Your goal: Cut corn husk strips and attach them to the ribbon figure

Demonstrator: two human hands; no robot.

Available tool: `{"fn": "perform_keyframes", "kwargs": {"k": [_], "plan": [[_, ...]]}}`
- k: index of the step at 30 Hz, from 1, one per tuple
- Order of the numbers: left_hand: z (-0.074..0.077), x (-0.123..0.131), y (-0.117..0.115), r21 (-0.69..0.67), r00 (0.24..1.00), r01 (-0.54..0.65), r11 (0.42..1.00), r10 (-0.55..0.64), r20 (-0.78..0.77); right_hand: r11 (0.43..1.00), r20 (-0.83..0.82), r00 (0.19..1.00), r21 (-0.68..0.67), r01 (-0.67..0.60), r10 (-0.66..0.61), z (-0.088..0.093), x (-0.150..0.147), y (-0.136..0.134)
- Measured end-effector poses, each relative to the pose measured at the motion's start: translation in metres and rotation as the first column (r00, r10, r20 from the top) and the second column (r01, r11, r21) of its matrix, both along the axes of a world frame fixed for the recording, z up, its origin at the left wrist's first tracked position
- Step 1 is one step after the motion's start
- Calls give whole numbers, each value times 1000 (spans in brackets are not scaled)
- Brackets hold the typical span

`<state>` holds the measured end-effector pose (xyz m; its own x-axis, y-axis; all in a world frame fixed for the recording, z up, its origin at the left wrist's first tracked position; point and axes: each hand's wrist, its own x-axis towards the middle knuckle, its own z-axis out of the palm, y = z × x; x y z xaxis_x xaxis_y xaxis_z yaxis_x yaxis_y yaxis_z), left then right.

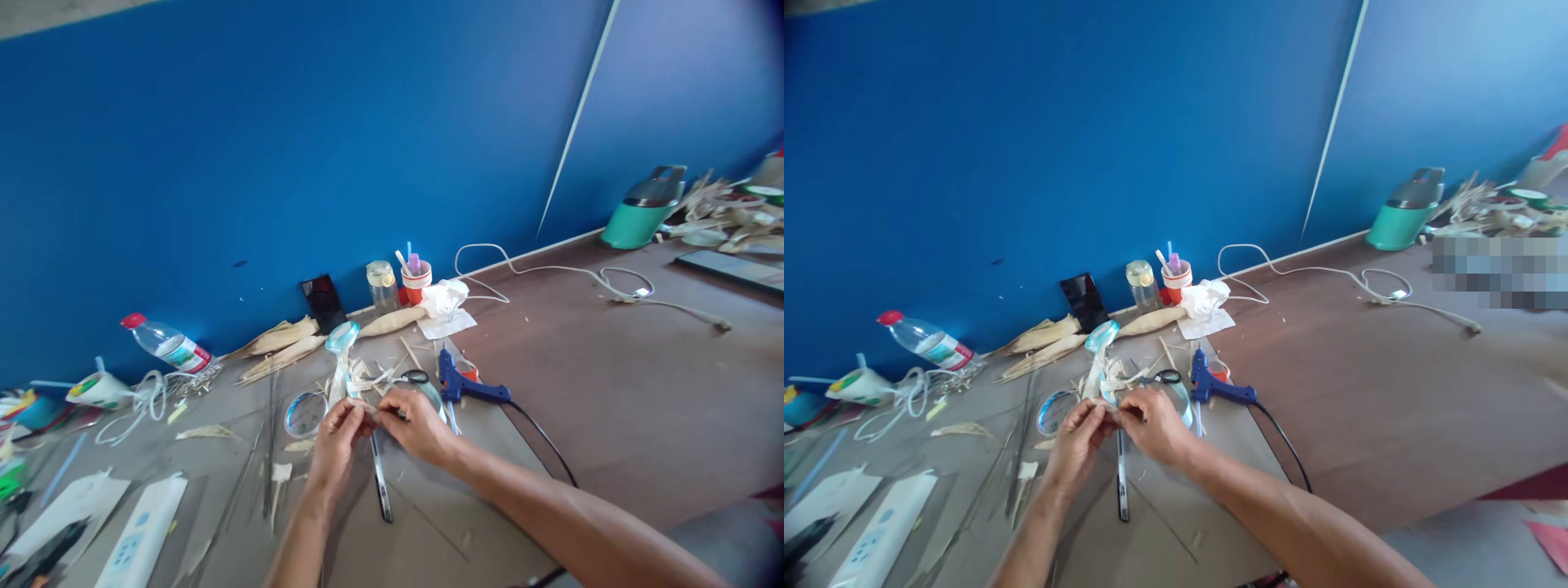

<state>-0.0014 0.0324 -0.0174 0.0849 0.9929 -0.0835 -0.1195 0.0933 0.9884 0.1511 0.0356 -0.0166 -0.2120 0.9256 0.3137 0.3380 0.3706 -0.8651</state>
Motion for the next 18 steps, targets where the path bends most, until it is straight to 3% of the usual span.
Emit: {"fn": "perform_keyframes", "kwargs": {"k": [5, 9, 12, 18], "plan": [[1, -10, 3, -4, 999, 6, 1000, -6, 47, 997, 124, 992, 67, -40, 32, 2, 10, 5], [3, -17, 6, 40, 971, 71, 997, -59, -231, 992, 183, 980, 83, -97, 80, 5, 18, 6], [5, -17, 6, 57, 921, 116, 992, -86, -380, 994, 153, 983, 33, -107, 101, 6, 24, 8], [5, -12, 6, 41, 924, 109, 993, -86, -372, 989, -42, 995, -114, -98, 93, 3, 31, 13]]}}
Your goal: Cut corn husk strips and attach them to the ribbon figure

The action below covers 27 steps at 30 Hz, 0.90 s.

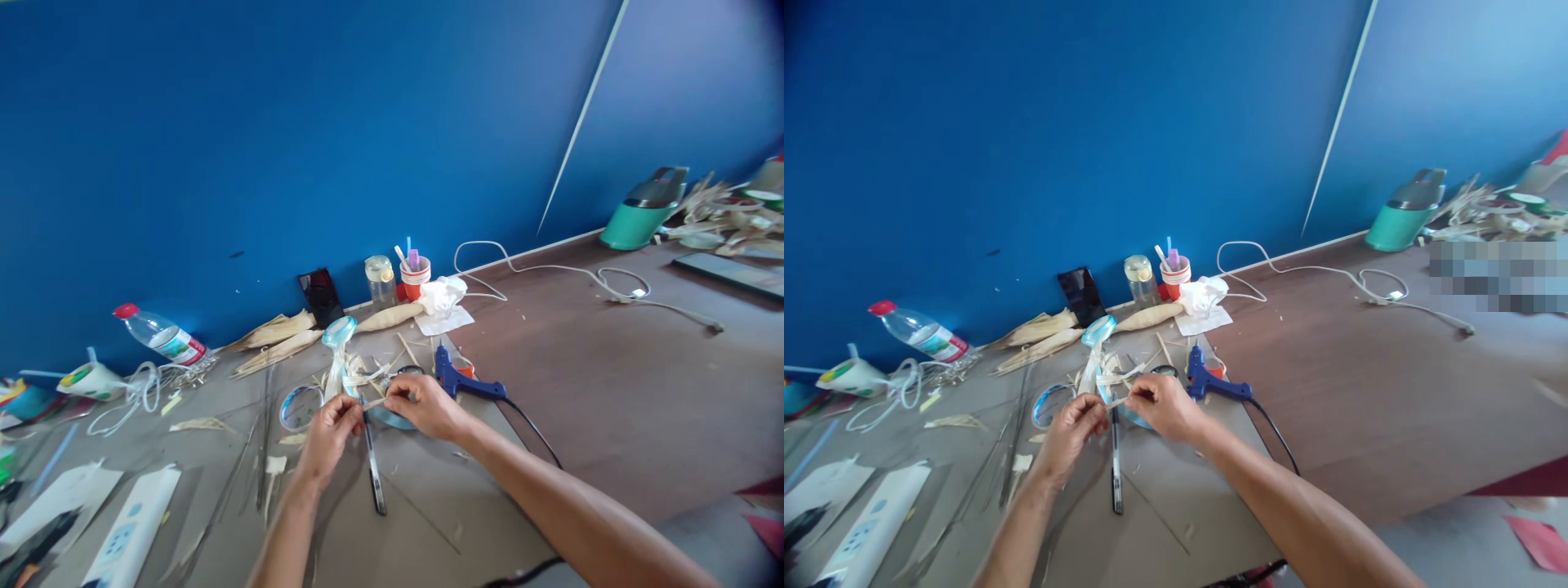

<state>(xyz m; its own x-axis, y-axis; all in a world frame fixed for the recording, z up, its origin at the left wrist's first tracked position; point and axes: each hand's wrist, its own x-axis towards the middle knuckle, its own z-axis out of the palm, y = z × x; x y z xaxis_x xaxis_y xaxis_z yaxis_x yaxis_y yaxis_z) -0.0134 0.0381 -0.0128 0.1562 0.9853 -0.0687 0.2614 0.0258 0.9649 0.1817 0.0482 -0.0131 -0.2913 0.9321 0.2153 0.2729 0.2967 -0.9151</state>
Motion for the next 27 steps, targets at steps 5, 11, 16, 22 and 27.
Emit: {"fn": "perform_keyframes", "kwargs": {"k": [5, 11, 16, 22, 27], "plan": [[-2, 2, -1, -38, 999, 42, 998, -41, 34, 992, -125, 990, -119, 52, -67, 0, -1, 3], [-5, 3, -1, -55, 995, 4, 998, 2, 98, 984, -295, 950, -173, 53, -103, -1, 1, 5], [-5, 0, -1, -50, 990, -59, 997, 65, 123, 978, -369, 929, -205, -44, -35, -3, 0, 3], [1, 2, -2, -50, 999, 50, 997, -50, 19, 971, -352, 934, -238, -22, -65, -9, -8, 4], [5, 1, -1, -51, 998, 55, 997, -56, -14, 962, -305, 945, -272, 32, -117, -10, -11, 5]]}}
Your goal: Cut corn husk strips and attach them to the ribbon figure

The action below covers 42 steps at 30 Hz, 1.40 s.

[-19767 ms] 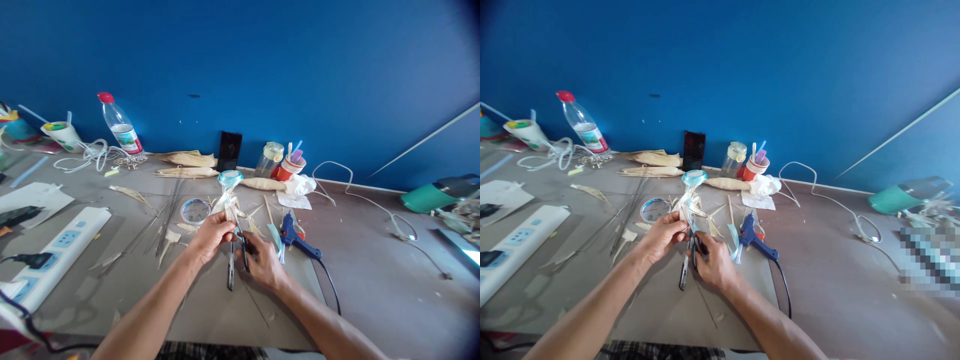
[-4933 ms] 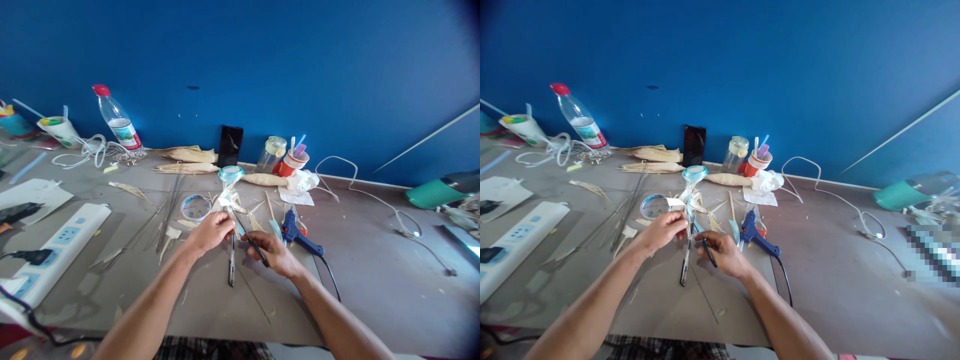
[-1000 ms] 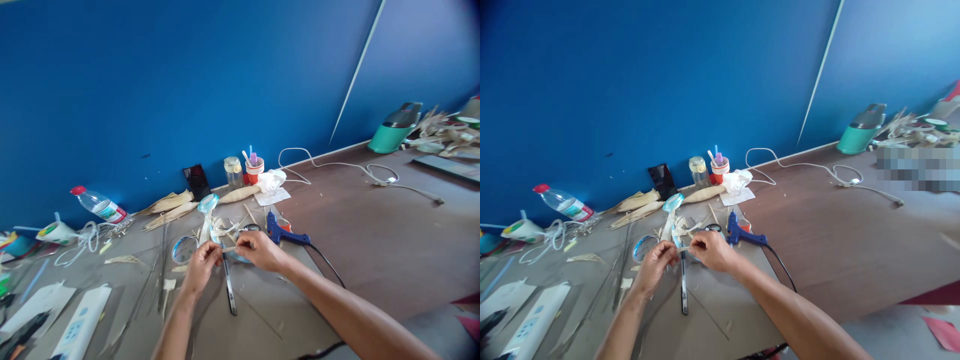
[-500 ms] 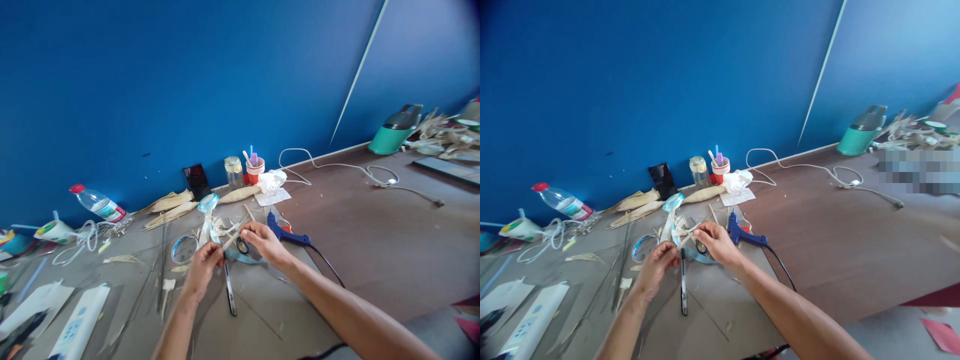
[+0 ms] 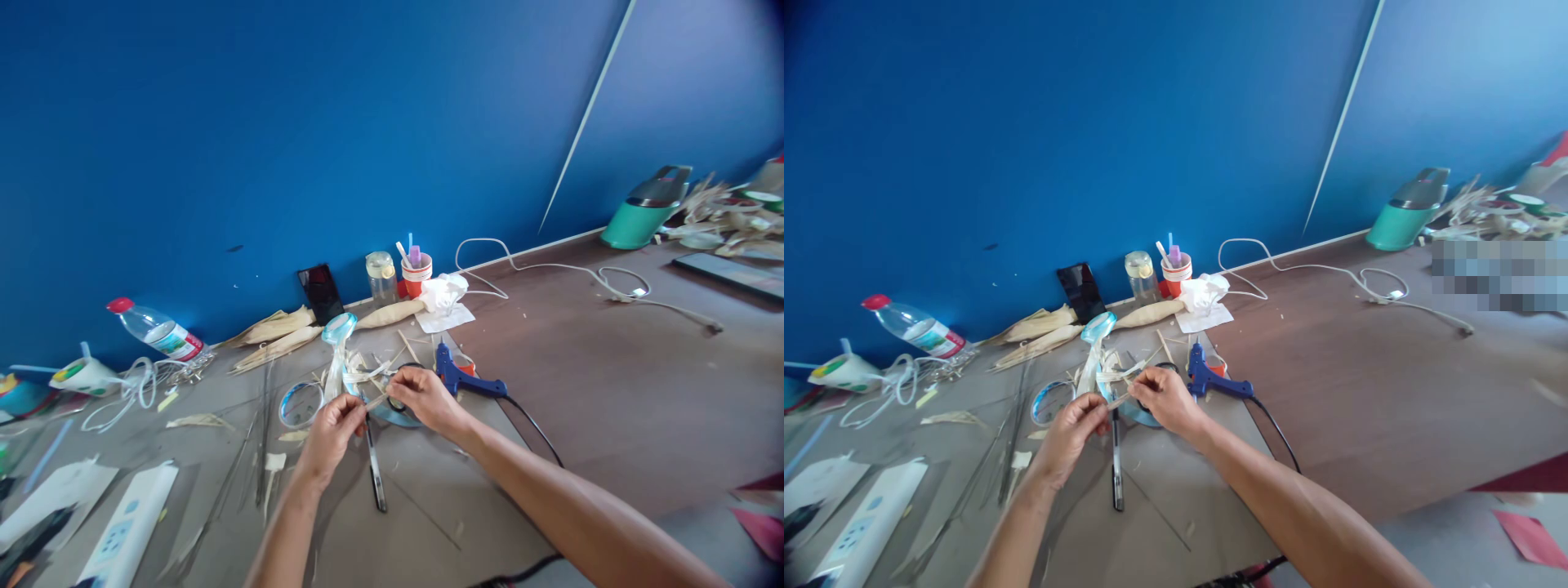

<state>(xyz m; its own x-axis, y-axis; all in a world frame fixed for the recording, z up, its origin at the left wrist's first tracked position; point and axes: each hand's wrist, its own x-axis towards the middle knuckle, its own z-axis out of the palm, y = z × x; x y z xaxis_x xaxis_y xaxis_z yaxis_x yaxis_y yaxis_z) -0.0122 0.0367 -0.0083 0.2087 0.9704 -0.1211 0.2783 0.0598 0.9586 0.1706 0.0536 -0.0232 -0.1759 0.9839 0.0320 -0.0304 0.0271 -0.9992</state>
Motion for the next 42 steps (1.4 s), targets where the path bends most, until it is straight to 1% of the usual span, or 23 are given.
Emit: {"fn": "perform_keyframes", "kwargs": {"k": [4, 7, 9, 11, 13, 16, 18, 20, 23, 24, 26, 29, 31, 34, 37, 40, 42], "plan": [[-1, -1, 0, -30, 1000, 27, 999, -27, 6, 998, -36, 999, -55, -6, 4, -1, -1, 1], [-4, -2, 0, -57, 998, 44, 997, -42, 47, 996, -109, 993, -72, 42, -50, -3, 1, 4], [-6, -2, 1, -70, 993, 13, 997, -5, 117, 993, -164, 981, -72, 96, -106, -4, 4, 5], [-7, -2, 1, -110, 973, -52, 993, 75, 218, 991, -193, 973, -62, 115, -125, -4, 5, 5], [-7, -1, 1, -157, 943, -107, 982, 150, 296, 996, -182, 980, -43, 73, -80, -3, 5, 2], [-7, 2, 1, -193, 917, -143, 971, 203, 344, 999, -161, 987, -32, -31, 25, -3, 0, -2], [-9, 3, 1, -189, 921, -136, 973, 194, 337, 998, -164, 985, -32, -57, 51, -4, -4, -4], [-10, 5, 0, -162, 939, -104, 981, 150, 308, 999, -171, 985, -35, -37, 31, -5, -8, -5], [-11, 5, -2, -113, 965, -39, 993, 66, 252, 996, -224, 975, -92, -18, -3, -7, -10, -5], [-11, 5, -3, -104, 969, -22, 994, 47, 241, 992, -265, 964, -123, -29, -5, -6, -10, -5], [-10, 6, -4, -99, 971, 1, 995, 23, 238, 976, -385, 923, -201, -88, 4, -6, -9, -5], [-8, 6, -5, -102, 968, 25, 994, 2, 252, 927, -574, 819, -306, -217, 2, -4, -8, -5], [-8, 7, -4, -110, 966, 39, 993, -10, 257, 901, -650, 760, -334, -277, -7, -3, -8, -5], [-8, 6, -3, -120, 966, 61, 991, -28, 258, 881, -703, 711, -355, -313, -31, -2, -9, -6], [-9, 5, -4, -122, 966, 83, 989, -50, 252, 860, -726, 684, -393, -326, -73, -2, -10, -6], [-10, 3, -5, -127, 965, 98, 987, -63, 255, 826, -745, 660, -432, -362, -100, -3, -10, -5], [-9, 2, -5, -135, 961, 95, 986, -56, 270, 807, -774, 620, -446, -387, -131, -3, -7, -2]]}}
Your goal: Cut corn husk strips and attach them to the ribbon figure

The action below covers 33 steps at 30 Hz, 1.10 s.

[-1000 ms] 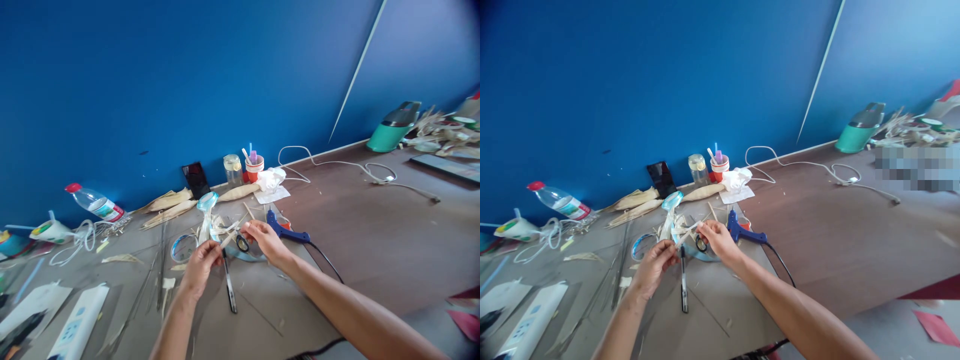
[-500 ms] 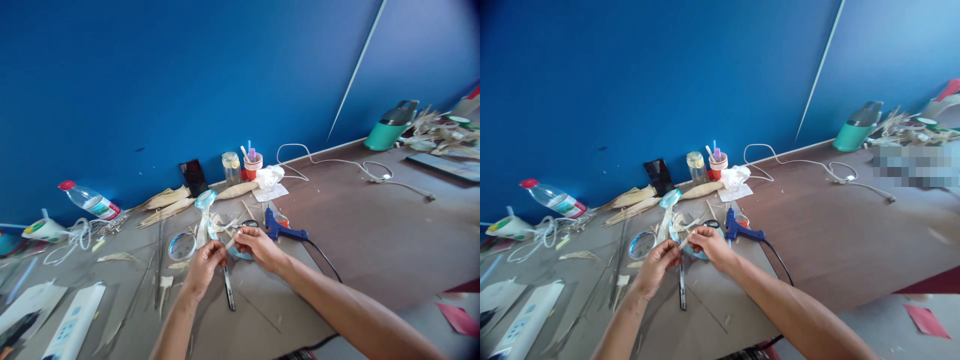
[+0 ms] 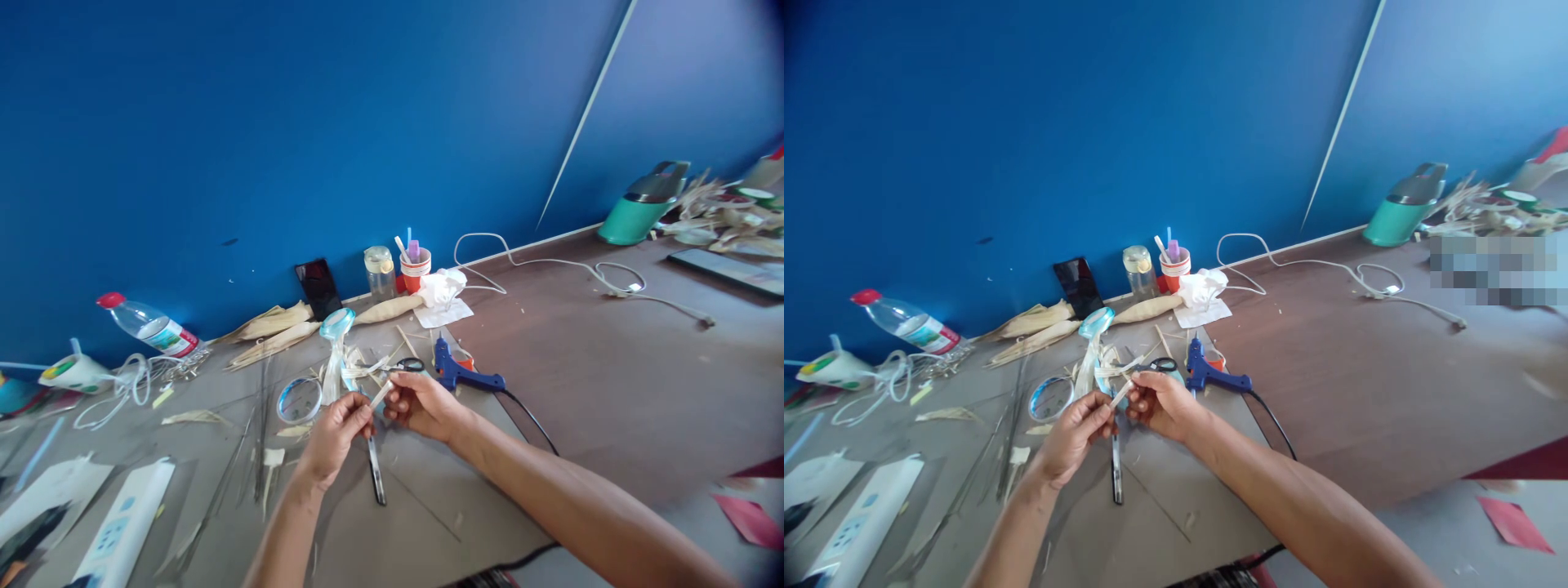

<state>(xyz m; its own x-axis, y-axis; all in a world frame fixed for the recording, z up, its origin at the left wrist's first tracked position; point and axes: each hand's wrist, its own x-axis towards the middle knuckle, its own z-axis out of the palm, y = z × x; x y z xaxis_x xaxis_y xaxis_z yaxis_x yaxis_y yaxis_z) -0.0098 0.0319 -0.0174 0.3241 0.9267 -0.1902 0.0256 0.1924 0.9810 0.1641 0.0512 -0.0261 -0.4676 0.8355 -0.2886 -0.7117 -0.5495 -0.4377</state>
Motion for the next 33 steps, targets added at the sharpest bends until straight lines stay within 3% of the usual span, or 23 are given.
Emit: {"fn": "perform_keyframes", "kwargs": {"k": [6, 11, 16, 23, 33], "plan": [[7, 1, 2, -74, 979, -134, 988, 143, 142, 989, -157, 980, 57, 136, -126, 4, 16, 9], [5, 3, 2, -43, 973, -190, 981, 194, 121, 988, 48, 999, 154, 10, -18, 3, 2, -3], [0, 5, 2, 70, 990, -138, 988, 139, -8, 968, 186, 982, 248, -49, 2, -2, -13, -10], [2, 7, -1, 87, 992, -92, 992, 99, -79, 988, 188, 982, 152, -39, 10, -7, -14, -8], [1, 3, -3, 93, 998, -8, 996, 13, -56, 997, 32, 998, 39, -63, 61, -6, -11, -7]]}}
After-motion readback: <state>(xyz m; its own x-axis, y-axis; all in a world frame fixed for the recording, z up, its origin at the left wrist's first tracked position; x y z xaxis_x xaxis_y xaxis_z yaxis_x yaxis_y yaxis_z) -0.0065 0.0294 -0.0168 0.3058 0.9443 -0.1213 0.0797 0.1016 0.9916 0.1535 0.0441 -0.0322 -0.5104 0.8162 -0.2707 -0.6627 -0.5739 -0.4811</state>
